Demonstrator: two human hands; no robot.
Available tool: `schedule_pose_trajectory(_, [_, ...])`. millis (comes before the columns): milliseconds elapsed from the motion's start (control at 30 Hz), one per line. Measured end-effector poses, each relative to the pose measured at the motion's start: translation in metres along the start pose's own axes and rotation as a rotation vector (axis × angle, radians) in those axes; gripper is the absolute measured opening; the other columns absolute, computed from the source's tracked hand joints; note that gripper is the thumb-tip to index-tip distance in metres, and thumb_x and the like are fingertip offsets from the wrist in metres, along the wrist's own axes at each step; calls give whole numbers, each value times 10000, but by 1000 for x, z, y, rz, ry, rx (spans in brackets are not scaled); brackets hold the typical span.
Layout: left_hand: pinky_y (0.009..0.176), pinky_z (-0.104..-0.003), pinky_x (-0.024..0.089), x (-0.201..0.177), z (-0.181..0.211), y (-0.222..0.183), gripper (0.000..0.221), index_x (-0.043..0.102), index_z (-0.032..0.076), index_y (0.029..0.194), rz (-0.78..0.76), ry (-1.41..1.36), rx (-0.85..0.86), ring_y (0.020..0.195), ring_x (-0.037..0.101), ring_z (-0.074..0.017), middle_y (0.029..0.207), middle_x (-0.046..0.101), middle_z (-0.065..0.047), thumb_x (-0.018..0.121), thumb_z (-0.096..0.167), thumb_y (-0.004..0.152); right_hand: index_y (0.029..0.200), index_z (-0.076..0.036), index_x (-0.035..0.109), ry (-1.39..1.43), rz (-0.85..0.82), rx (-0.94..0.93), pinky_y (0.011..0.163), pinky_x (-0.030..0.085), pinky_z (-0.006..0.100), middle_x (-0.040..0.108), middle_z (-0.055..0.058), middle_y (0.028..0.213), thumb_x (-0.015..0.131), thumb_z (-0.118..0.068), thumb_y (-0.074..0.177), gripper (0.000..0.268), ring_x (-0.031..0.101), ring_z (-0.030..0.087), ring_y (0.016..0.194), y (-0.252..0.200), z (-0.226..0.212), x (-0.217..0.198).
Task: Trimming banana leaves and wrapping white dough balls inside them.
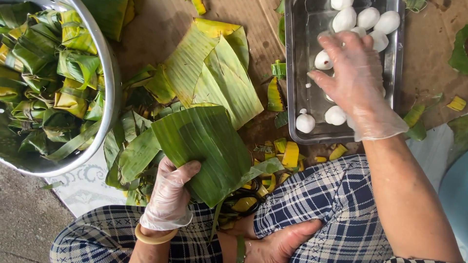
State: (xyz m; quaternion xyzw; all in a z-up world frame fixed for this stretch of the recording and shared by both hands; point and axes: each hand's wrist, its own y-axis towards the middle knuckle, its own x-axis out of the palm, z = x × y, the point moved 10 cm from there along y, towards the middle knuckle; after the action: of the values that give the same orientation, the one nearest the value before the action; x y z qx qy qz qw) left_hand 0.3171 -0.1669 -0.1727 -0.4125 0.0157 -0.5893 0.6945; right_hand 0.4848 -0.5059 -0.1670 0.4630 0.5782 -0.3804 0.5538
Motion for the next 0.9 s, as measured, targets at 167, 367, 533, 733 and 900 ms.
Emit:
schedule_pose_trajectory(167, [800,-391,589,10,-15,8,297,706,-14,1090,-84,-48,-69,804,698,-246,999,748,-138,703,-25,794,1320,-78,711,133,-100,82,755,568,460,672,117,1156,666,-104,859,464,660,346,868,-2,-5,5])
schedule_pose_trajectory(367, [1018,-488,504,71,-18,20,542,605,-3,1320,-301,-178,-22,1065,667,-305,1211,697,-163,664,55,785,1354,-117,712,-142,-34,-29,720,534,325,616,81,1199,838,-322,809,596,584,212,916,-7,-25,3])
schedule_pose_trajectory(533, [1001,-440,513,58,-40,33,484,642,-26,1247,-240,-302,-68,1050,667,-300,1196,703,-181,599,-5,765,1262,-152,729,4,-92,-22,838,522,487,573,89,1370,705,-51,771,502,530,325,1118,-5,-27,7])
schedule_pose_trajectory(733, [927,-456,516,43,-39,31,365,672,-12,1105,-94,-278,-102,941,645,-291,1078,708,-175,596,-23,748,1376,-137,661,-142,-56,0,792,436,439,701,88,1230,734,-269,854,543,575,292,942,-11,-26,1])
schedule_pose_trajectory(900, [984,-441,541,64,-26,23,498,627,-30,1277,-243,-306,-63,1038,690,-308,1191,709,-191,606,-18,780,1506,-24,630,-143,50,17,869,377,452,575,200,1438,770,-118,813,713,494,345,1112,-7,-15,-8])
